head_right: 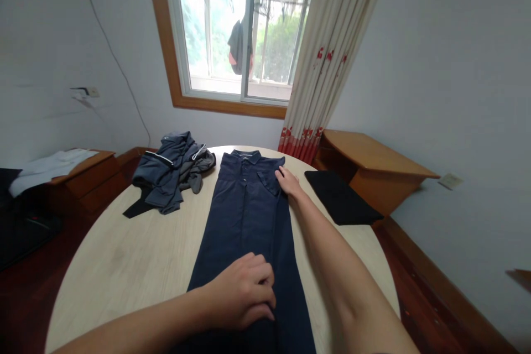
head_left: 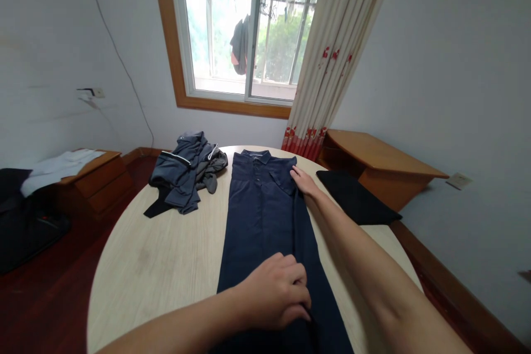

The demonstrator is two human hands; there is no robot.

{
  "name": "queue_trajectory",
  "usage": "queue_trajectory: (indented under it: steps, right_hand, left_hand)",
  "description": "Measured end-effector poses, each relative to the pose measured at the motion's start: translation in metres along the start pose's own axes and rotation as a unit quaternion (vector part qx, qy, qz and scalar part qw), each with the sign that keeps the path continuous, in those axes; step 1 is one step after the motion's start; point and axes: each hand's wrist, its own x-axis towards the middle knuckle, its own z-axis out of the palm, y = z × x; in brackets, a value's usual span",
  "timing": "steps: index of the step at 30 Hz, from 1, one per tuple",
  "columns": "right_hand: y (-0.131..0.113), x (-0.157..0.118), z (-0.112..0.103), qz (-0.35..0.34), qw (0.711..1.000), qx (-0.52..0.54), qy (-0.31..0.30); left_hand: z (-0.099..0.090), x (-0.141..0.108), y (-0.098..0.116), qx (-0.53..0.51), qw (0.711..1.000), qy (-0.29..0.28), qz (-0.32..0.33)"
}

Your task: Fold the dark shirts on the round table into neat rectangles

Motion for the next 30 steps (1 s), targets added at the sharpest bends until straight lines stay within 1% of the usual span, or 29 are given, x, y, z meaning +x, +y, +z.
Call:
queue_trajectory:
  steps: [2,4,6,8,12,15,17,20,22,24,27,30]
  right_hand:
    - [-0.018,0.001,0.000,-0.006,1.000,-0.010,-0.017]
    - [-0.037,0.002,0.003,-0.030,0.999,-0.021,-0.034]
    - [-0.052,0.003,0.010,-0.057,0.997,-0.031,-0.052]
    - [-0.064,0.004,0.020,-0.074,0.994,-0.037,-0.076]
    - [-0.072,0.001,0.041,-0.088,0.985,-0.064,-0.133]
    - [-0.072,-0.004,0.054,-0.100,0.979,-0.096,-0.153]
    - [-0.071,-0.008,0.058,-0.112,0.976,-0.117,-0.145]
    - [-0.072,-0.014,0.059,-0.127,0.977,-0.129,-0.114]
    - [-0.074,-0.018,0.057,-0.126,0.980,-0.125,-0.089]
    - [-0.074,-0.025,0.054,-0.117,0.983,-0.119,-0.074]
    - [-0.071,-0.043,0.048,-0.104,0.984,-0.115,-0.082]
    - [-0.069,-0.070,0.040,-0.102,0.988,-0.103,-0.061]
  left_hand:
    - [-0.001,-0.001,0.002,0.001,1.000,0.020,0.017]
    - [-0.005,-0.002,0.004,0.000,0.999,0.035,0.036]
    - [-0.009,-0.002,0.006,-0.001,0.998,0.032,0.056]
    - [-0.011,-0.003,0.007,0.006,0.998,0.013,0.069]
    - [-0.011,-0.004,0.006,0.032,0.996,-0.020,0.076]
    - [-0.007,-0.005,0.003,0.033,0.996,-0.036,0.079]
    - [-0.004,-0.005,0.002,0.018,0.995,-0.056,0.082]
    - [0.001,-0.008,-0.001,-0.022,0.991,-0.087,0.096]
    - [0.004,-0.010,-0.001,-0.059,0.988,-0.096,0.107]
    - [0.005,-0.012,0.000,-0.108,0.984,-0.098,0.104]
    - [0.001,-0.012,0.004,-0.167,0.981,-0.074,0.065]
    - [-0.011,-0.011,0.003,-0.169,0.986,-0.008,0.000]
